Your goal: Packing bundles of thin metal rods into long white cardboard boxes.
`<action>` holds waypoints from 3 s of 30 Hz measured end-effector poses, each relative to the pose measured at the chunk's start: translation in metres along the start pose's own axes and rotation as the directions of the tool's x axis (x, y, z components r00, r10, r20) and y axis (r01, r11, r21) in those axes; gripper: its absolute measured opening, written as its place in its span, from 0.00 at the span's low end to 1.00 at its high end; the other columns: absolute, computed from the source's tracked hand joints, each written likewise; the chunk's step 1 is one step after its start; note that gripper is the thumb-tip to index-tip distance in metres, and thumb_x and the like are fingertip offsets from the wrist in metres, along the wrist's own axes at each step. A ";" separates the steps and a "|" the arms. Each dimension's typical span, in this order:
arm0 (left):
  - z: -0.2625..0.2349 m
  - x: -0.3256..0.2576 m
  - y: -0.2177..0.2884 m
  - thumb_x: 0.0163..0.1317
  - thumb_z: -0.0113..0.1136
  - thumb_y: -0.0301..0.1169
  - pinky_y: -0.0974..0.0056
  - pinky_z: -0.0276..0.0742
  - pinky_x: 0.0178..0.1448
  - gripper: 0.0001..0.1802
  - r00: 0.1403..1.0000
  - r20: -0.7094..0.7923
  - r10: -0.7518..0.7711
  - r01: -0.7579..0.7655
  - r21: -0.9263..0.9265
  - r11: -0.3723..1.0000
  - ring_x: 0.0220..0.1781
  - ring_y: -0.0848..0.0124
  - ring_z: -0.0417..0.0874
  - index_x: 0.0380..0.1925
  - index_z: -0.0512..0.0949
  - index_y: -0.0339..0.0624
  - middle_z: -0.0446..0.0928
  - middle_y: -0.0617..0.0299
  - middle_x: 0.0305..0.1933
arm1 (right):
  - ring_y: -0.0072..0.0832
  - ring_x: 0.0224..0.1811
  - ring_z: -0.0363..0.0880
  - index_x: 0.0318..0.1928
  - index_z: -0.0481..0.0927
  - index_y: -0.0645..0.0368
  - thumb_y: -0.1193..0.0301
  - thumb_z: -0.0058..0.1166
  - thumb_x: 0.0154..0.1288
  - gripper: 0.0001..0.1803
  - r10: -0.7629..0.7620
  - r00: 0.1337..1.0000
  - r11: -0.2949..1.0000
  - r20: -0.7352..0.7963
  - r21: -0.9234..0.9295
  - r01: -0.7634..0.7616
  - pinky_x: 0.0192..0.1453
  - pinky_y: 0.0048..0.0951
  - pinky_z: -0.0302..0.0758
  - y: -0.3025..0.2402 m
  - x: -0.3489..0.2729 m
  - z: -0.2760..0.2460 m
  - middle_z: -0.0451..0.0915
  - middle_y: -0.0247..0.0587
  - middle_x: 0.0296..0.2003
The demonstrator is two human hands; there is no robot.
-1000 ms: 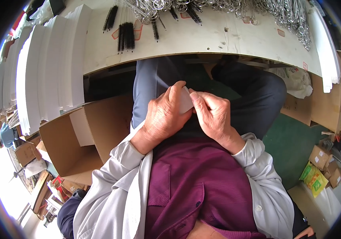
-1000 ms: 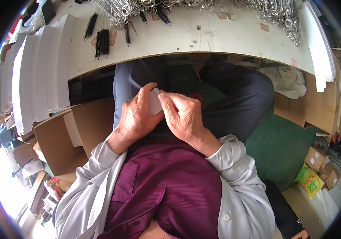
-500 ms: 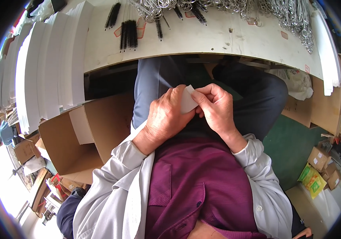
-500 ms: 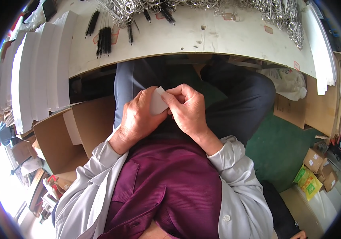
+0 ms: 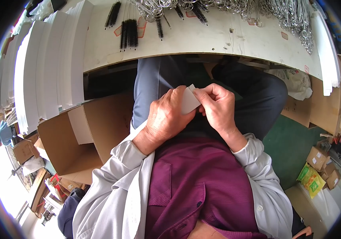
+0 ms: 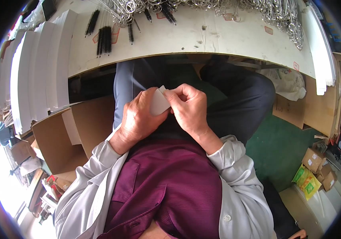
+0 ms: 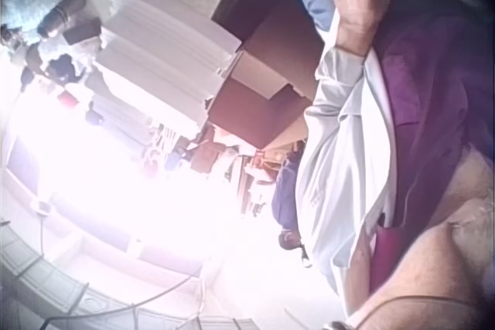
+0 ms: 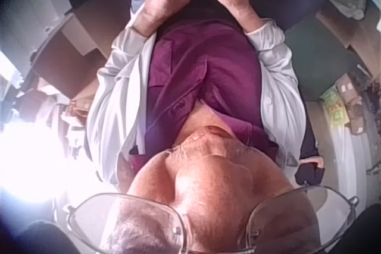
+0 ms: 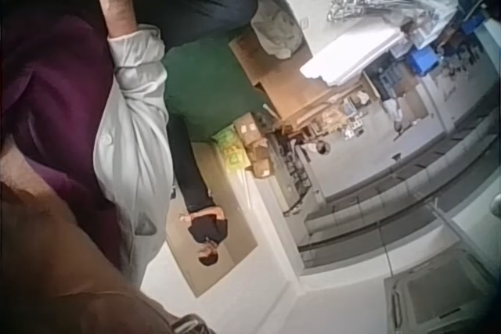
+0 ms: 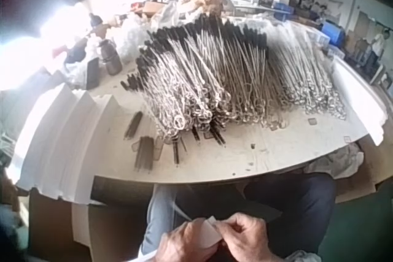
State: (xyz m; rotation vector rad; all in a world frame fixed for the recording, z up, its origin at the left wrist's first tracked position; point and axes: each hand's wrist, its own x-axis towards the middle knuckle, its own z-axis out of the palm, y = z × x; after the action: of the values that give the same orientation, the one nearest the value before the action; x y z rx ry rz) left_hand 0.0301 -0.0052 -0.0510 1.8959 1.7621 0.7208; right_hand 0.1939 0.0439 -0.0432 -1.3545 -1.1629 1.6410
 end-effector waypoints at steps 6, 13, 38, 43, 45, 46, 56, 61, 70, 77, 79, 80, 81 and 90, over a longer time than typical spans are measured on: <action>-0.004 0.003 -0.002 0.52 0.77 0.35 0.50 0.88 0.41 0.31 0.995 -0.091 0.048 -0.051 -0.023 0.998 0.41 0.49 0.90 0.54 0.76 0.36 0.85 0.48 0.41 | 0.19 0.30 0.83 0.44 0.88 0.67 0.71 0.66 0.73 0.10 -0.244 0.969 0.961 0.036 -0.129 0.246 0.36 0.26 0.80 0.007 -0.005 0.001 0.87 0.38 0.28; -0.007 0.004 -0.003 0.52 0.76 0.34 0.50 0.88 0.45 0.30 0.997 -0.074 -0.008 0.003 -0.071 0.997 0.44 0.48 0.90 0.54 0.77 0.35 0.86 0.45 0.45 | 0.29 0.51 0.87 0.65 0.81 0.64 0.67 0.66 0.73 0.24 -0.295 0.930 0.919 0.219 -0.199 0.339 0.55 0.29 0.81 0.017 -0.006 -0.001 0.88 0.48 0.46; -0.055 -0.009 0.000 0.59 0.79 0.39 0.53 0.84 0.51 0.30 0.974 0.156 -0.165 0.197 -0.220 0.955 0.47 0.48 0.89 0.55 0.79 0.32 0.85 0.42 0.46 | 0.14 0.35 0.78 0.67 0.80 0.66 0.75 0.57 0.78 0.20 -0.267 0.962 0.963 0.062 0.060 0.263 0.35 0.19 0.78 0.002 0.010 -0.007 0.85 0.35 0.43; -0.097 -0.028 -0.015 0.64 0.76 0.32 0.61 0.84 0.49 0.20 0.854 0.408 -0.324 0.478 -0.368 0.797 0.44 0.68 0.88 0.50 0.82 0.33 0.86 0.51 0.41 | 0.15 0.36 0.79 0.65 0.80 0.67 0.72 0.59 0.78 0.20 -0.345 0.929 0.938 0.136 0.044 0.343 0.38 0.21 0.80 -0.015 0.027 -0.009 0.86 0.34 0.41; -0.110 -0.034 -0.017 0.65 0.74 0.29 0.63 0.84 0.49 0.17 0.893 0.308 -0.328 0.426 -0.348 0.835 0.43 0.74 0.86 0.50 0.82 0.33 0.86 0.56 0.40 | 0.20 0.38 0.84 0.62 0.82 0.66 0.71 0.61 0.77 0.19 -0.465 0.875 0.853 0.135 -0.196 0.483 0.44 0.27 0.83 -0.023 0.032 -0.005 0.88 0.38 0.40; -0.122 -0.033 -0.012 0.65 0.75 0.29 0.63 0.84 0.48 0.17 0.915 0.226 -0.335 0.395 -0.325 0.859 0.42 0.75 0.85 0.49 0.82 0.32 0.86 0.56 0.40 | 0.26 0.39 0.87 0.58 0.84 0.65 0.72 0.63 0.74 0.16 -0.570 0.809 0.760 0.144 -0.284 0.585 0.46 0.29 0.83 -0.030 0.038 -0.007 0.89 0.43 0.41; -0.241 0.028 -0.050 0.65 0.68 0.32 0.44 0.81 0.47 0.13 0.917 -0.351 -0.191 0.333 0.407 0.851 0.45 0.38 0.86 0.44 0.81 0.37 0.84 0.38 0.39 | 0.30 0.35 0.85 0.47 0.86 0.63 0.75 0.60 0.74 0.07 -0.745 0.664 0.531 0.058 -0.551 0.644 0.42 0.30 0.80 -0.043 0.121 -0.036 0.87 0.42 0.37; -0.272 0.072 -0.108 0.65 0.69 0.37 0.47 0.83 0.46 0.16 0.915 -0.393 -0.090 0.343 0.642 0.686 0.41 0.43 0.88 0.44 0.83 0.36 0.86 0.41 0.39 | 0.32 0.32 0.83 0.45 0.86 0.62 0.75 0.60 0.73 0.05 -0.784 0.619 0.474 0.050 -0.596 0.649 0.40 0.31 0.79 -0.044 0.119 -0.028 0.85 0.41 0.35; -0.268 0.092 -0.122 0.64 0.69 0.37 0.52 0.88 0.42 0.13 0.943 -0.319 -0.099 0.333 0.875 0.353 0.39 0.50 0.91 0.38 0.80 0.37 0.85 0.47 0.35 | 0.33 0.31 0.82 0.44 0.86 0.60 0.75 0.61 0.72 0.05 -0.819 0.572 0.430 0.047 -0.611 0.665 0.39 0.32 0.80 -0.042 0.118 -0.027 0.85 0.40 0.35; -0.254 0.075 -0.060 0.61 0.72 0.36 0.49 0.86 0.48 0.17 0.953 -0.298 -0.055 0.288 0.831 0.475 0.44 0.49 0.89 0.43 0.80 0.36 0.84 0.46 0.41 | 0.38 0.34 0.84 0.43 0.86 0.60 0.76 0.61 0.71 0.04 -0.812 0.582 0.432 0.048 -0.621 0.654 0.39 0.36 0.80 -0.042 0.118 -0.032 0.85 0.43 0.35; -0.240 0.072 -0.042 0.61 0.72 0.35 0.49 0.85 0.47 0.17 0.959 -0.281 0.037 0.209 0.789 0.578 0.43 0.47 0.88 0.44 0.80 0.36 0.84 0.47 0.41 | 0.46 0.38 0.85 0.42 0.86 0.60 0.75 0.59 0.71 0.04 -0.849 0.526 0.368 0.056 -0.652 0.663 0.42 0.42 0.80 -0.045 0.118 -0.038 0.85 0.46 0.35; -0.228 0.071 -0.034 0.61 0.73 0.35 0.49 0.84 0.47 0.18 0.953 -0.283 0.112 0.140 0.735 0.663 0.43 0.46 0.87 0.46 0.81 0.36 0.84 0.48 0.41 | 0.47 0.38 0.84 0.41 0.85 0.59 0.74 0.59 0.71 0.04 -0.848 0.527 0.373 0.058 -0.641 0.671 0.43 0.44 0.80 -0.042 0.121 -0.038 0.85 0.46 0.35; -0.217 0.067 -0.025 0.61 0.73 0.34 0.49 0.83 0.46 0.19 0.961 -0.258 0.104 0.100 0.669 0.737 0.43 0.46 0.86 0.47 0.81 0.37 0.84 0.48 0.41 | 0.48 0.37 0.84 0.41 0.85 0.59 0.73 0.60 0.70 0.04 -0.823 0.565 0.418 0.053 -0.618 0.666 0.43 0.44 0.80 -0.044 0.121 -0.035 0.85 0.46 0.34; -0.109 0.075 0.011 0.59 0.72 0.24 0.52 0.83 0.45 0.13 0.948 -0.052 0.314 -0.288 0.276 0.917 0.40 0.45 0.86 0.43 0.82 0.35 0.83 0.47 0.39 | 0.40 0.30 0.86 0.40 0.85 0.60 0.76 0.62 0.69 0.02 -0.882 0.453 0.443 -0.128 -0.548 0.710 0.36 0.34 0.82 -0.064 0.091 -0.110 0.85 0.44 0.31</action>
State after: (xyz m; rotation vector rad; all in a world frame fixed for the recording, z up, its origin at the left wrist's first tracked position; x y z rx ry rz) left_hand -0.0284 0.0656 0.0446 2.3890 1.7107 0.7201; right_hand 0.2808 0.1712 -0.0206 -0.9797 -1.6102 0.3557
